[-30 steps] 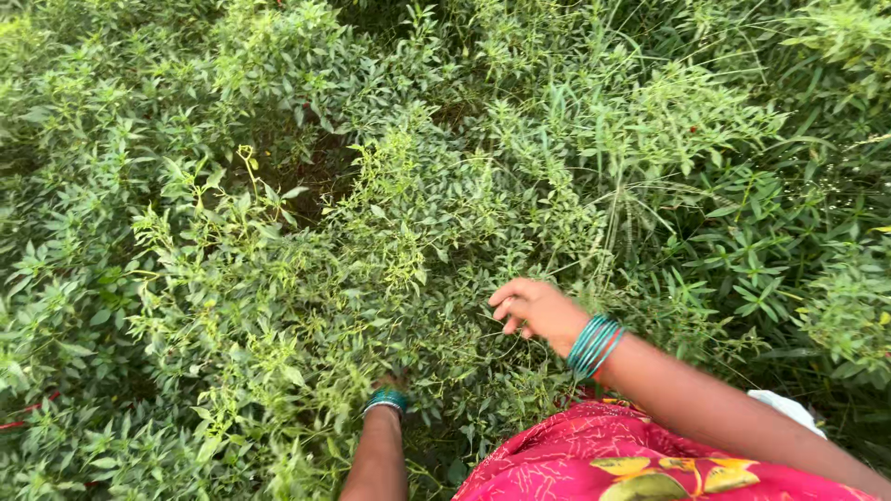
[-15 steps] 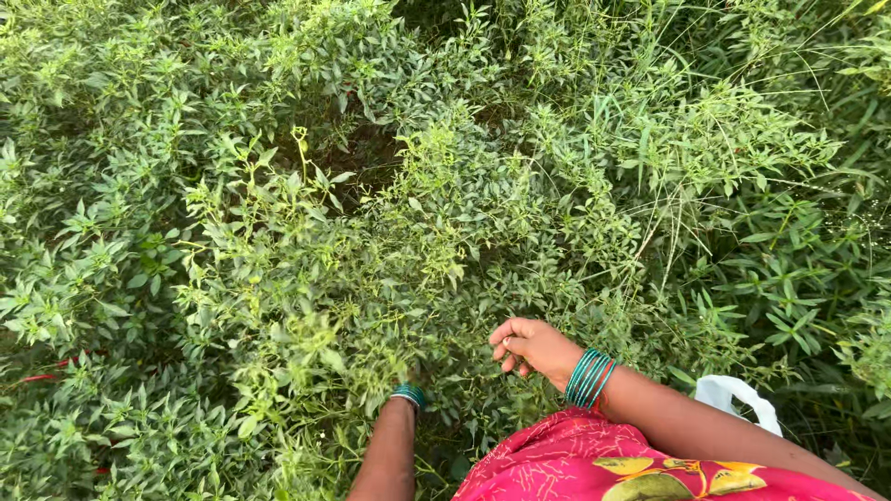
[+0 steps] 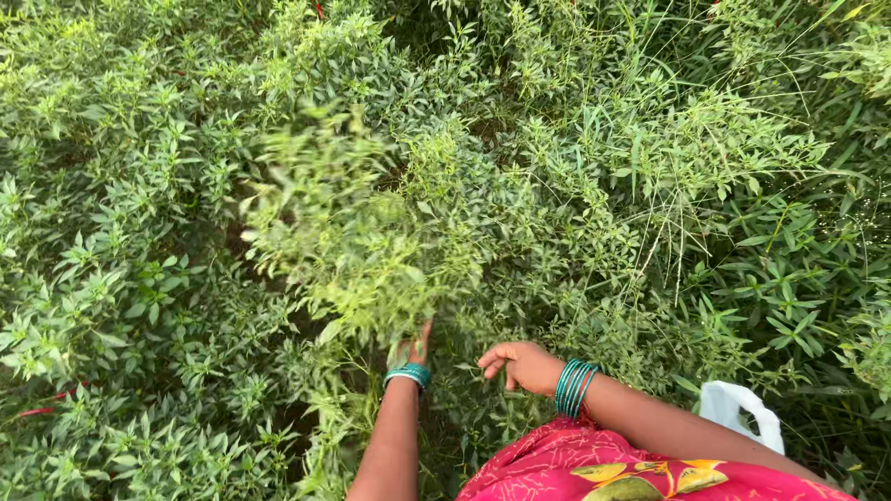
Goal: The person picks peppers from plants by hand and places them into a bag.
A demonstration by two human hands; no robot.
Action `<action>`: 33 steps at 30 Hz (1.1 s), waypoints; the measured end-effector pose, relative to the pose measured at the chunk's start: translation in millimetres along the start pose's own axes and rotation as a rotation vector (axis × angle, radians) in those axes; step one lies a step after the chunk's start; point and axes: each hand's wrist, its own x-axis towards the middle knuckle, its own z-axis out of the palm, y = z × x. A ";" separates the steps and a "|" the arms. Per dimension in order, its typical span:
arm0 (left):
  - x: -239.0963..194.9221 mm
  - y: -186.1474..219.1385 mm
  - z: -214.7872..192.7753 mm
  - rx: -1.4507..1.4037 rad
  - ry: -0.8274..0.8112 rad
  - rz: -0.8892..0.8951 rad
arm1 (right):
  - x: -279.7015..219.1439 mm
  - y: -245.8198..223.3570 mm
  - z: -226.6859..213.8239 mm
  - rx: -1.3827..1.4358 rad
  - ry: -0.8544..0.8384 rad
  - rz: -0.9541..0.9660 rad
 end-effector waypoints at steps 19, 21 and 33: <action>24.2 -11.6 13.3 -0.603 0.083 -0.178 | 112.9 18.0 2.6 -0.303 0.289 0.161; 23.5 -8.6 10.8 -0.649 0.093 -0.182 | 120.6 20.3 6.4 -0.487 0.249 0.240; 49.9 -11.5 7.3 0.430 -0.527 0.123 | 139.5 37.8 -17.7 -0.502 0.317 0.223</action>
